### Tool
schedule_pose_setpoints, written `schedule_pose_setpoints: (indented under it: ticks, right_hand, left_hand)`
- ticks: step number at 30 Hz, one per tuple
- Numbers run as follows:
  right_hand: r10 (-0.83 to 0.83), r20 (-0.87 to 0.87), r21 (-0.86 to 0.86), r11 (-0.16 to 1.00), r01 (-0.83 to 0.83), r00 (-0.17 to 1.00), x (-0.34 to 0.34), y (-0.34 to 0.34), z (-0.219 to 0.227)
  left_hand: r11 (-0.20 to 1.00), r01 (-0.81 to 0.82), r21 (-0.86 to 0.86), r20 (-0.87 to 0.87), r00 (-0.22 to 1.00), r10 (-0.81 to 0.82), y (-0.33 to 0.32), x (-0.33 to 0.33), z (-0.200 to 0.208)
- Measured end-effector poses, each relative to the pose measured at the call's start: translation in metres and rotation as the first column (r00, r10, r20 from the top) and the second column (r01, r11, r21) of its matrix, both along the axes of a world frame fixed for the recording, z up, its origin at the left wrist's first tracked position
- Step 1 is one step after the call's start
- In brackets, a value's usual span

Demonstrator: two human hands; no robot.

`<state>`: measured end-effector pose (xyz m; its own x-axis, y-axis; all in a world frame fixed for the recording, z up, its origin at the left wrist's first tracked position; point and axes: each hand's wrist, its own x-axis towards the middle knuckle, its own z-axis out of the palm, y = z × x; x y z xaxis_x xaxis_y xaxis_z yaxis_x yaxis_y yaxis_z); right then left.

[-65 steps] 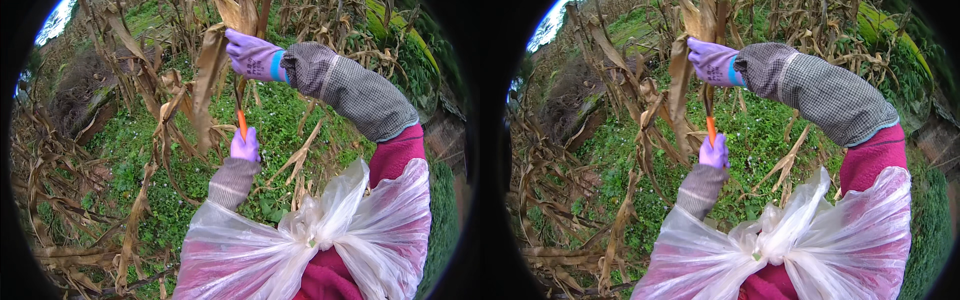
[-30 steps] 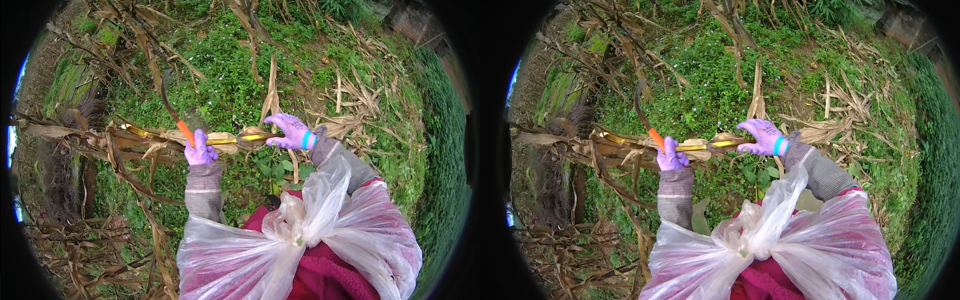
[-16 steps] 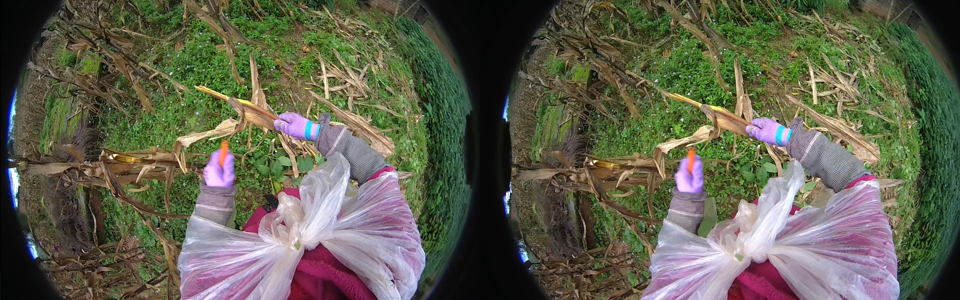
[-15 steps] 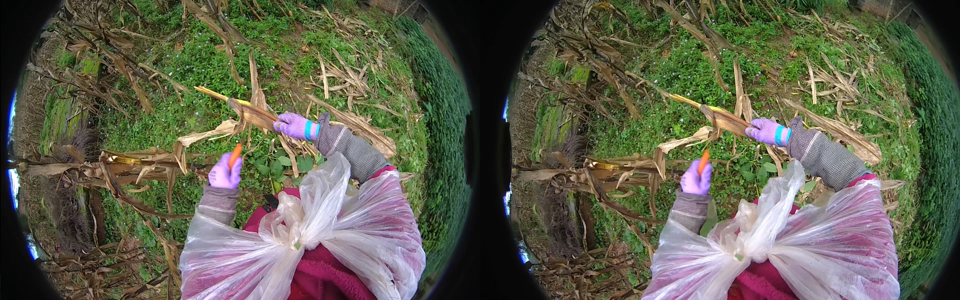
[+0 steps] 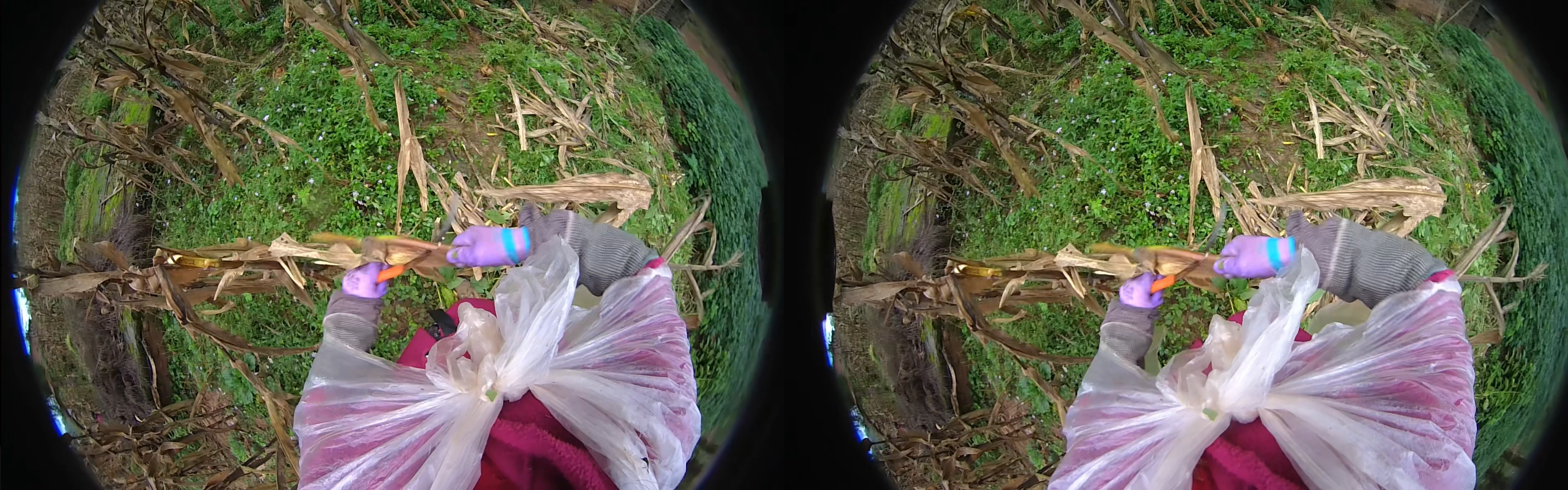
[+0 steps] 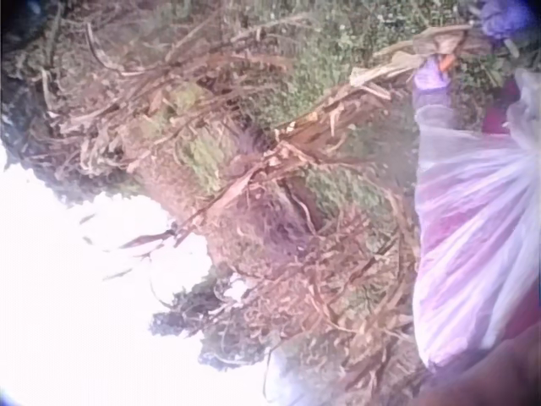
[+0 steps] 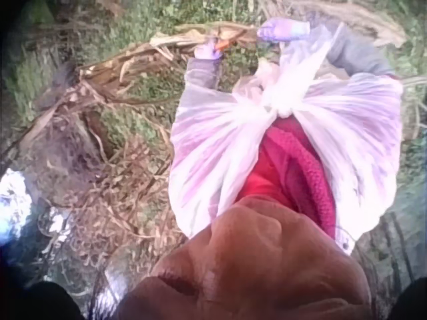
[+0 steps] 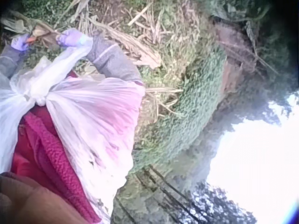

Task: The person uses a small sickle to cut dry corn stalks and other withered plant material in a garden. They repeatedly reach for stalks, cut them near the base, and drop the pieces onto the ground, occasionally pulling away green vines or leaves that are entangled with the dry stalks.

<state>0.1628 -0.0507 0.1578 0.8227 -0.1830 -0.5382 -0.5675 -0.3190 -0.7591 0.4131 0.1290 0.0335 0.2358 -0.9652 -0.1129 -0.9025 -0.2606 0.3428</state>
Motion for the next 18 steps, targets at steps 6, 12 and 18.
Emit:
schedule_pose_setpoints:
  ticks: [6, 12, 18]
  right_hand:
    - [-0.365, 0.122, -0.107, 0.919, 0.378, 0.923, -0.087, -0.069, 0.051]
    - [-0.066, 0.148, -0.568, 0.811, 0.140, 0.987, -0.002, -0.028, 0.012]
    - [0.135, 0.001, -0.688, 0.719, -0.097, 0.991, 0.055, 0.011, -0.002]
  left_hand:
    - [0.945, -0.157, 0.287, -0.040, 0.984, 0.176, 0.080, 0.051, -0.026]
    - [0.884, -0.451, 0.127, -0.990, 0.002, 0.143, -0.041, -0.058, 0.032]
    - [0.809, -0.547, 0.215, -0.971, -0.212, 0.115, -0.063, -0.082, 0.077]
